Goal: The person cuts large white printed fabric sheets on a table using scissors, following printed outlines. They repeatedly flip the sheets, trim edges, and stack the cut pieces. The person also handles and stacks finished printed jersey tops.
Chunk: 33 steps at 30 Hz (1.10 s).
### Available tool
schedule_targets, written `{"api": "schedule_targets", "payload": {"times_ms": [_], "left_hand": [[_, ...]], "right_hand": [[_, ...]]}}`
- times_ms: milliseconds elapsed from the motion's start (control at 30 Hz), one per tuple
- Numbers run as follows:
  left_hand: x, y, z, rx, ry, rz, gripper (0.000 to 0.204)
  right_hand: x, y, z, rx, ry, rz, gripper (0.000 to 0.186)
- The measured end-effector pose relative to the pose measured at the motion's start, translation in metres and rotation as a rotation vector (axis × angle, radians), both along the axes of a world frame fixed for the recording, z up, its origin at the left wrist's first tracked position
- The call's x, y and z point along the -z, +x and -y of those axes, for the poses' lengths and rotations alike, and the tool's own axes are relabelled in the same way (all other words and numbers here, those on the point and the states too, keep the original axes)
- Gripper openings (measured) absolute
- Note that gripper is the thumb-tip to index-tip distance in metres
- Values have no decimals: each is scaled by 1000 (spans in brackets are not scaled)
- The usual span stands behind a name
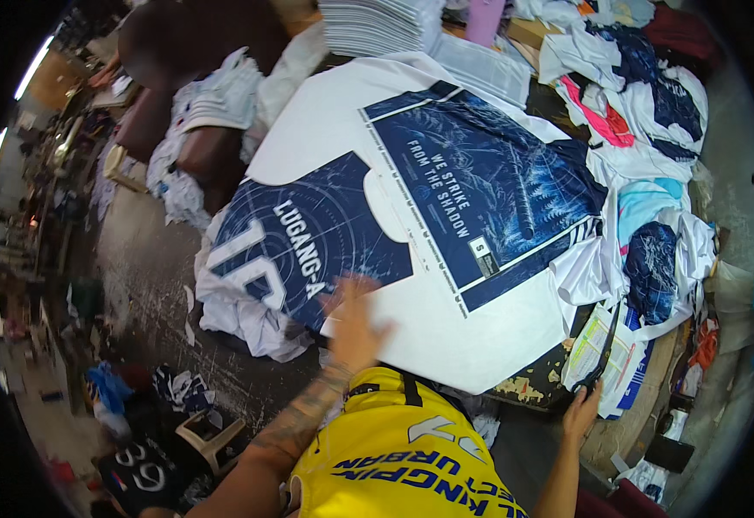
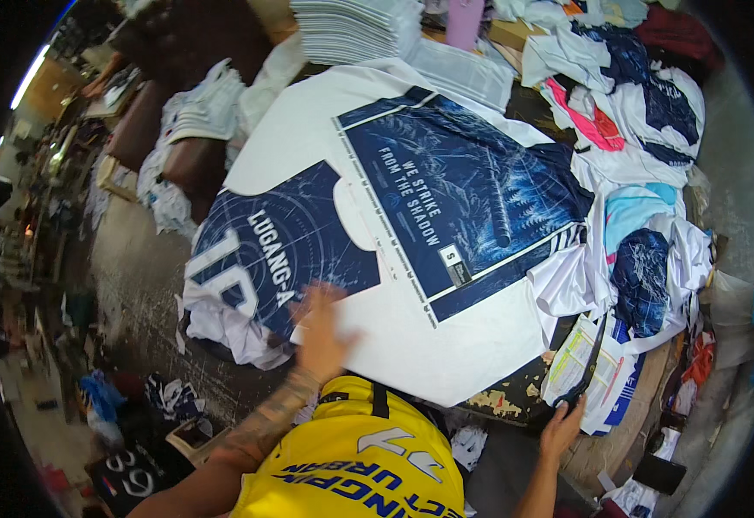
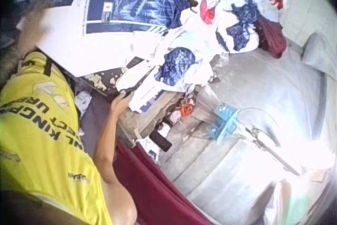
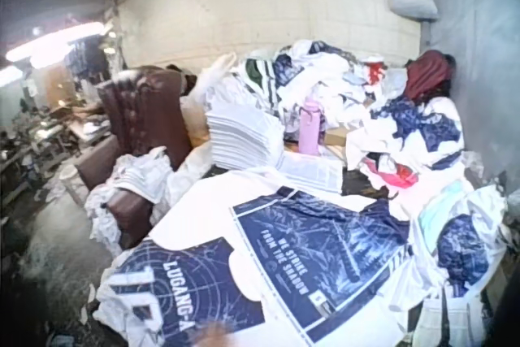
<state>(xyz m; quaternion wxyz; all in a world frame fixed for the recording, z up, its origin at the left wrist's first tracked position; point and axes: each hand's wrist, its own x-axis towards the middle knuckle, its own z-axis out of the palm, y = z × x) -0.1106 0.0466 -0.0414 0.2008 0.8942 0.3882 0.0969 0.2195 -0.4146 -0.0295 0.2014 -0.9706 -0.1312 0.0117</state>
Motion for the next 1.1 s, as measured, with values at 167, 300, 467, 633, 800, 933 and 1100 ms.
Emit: {"api": "schedule_targets", "payload": {"times_ms": [167,300,467,633,800,933,1100], "left_hand": [[-21,50,122,850,-128,-19,70],[-27,62,124,593,-9,-67,38],[-23,52,115,396,-467,189,9],[-31,38,121,125,-396,378,11],[-47,50,127,285,-426,116,14],[-53,59,126,352,-344,24,12],[-49,64,115,412,-360,102,13]], "right_hand": [[-5,45,13,-81,-178,-89,36],[-39,66,22,-29,148,-594,23],[-92,-12,68,-147,219,-917,32],[-81,-86,14,-629,-172,-1352,79],[-63,-75,-75,-677,-66,-1131,82],[-71,-65,-95,-566,-262,-1235,73],[-67,-64,-125,-544,-159,-1256,66]]}}
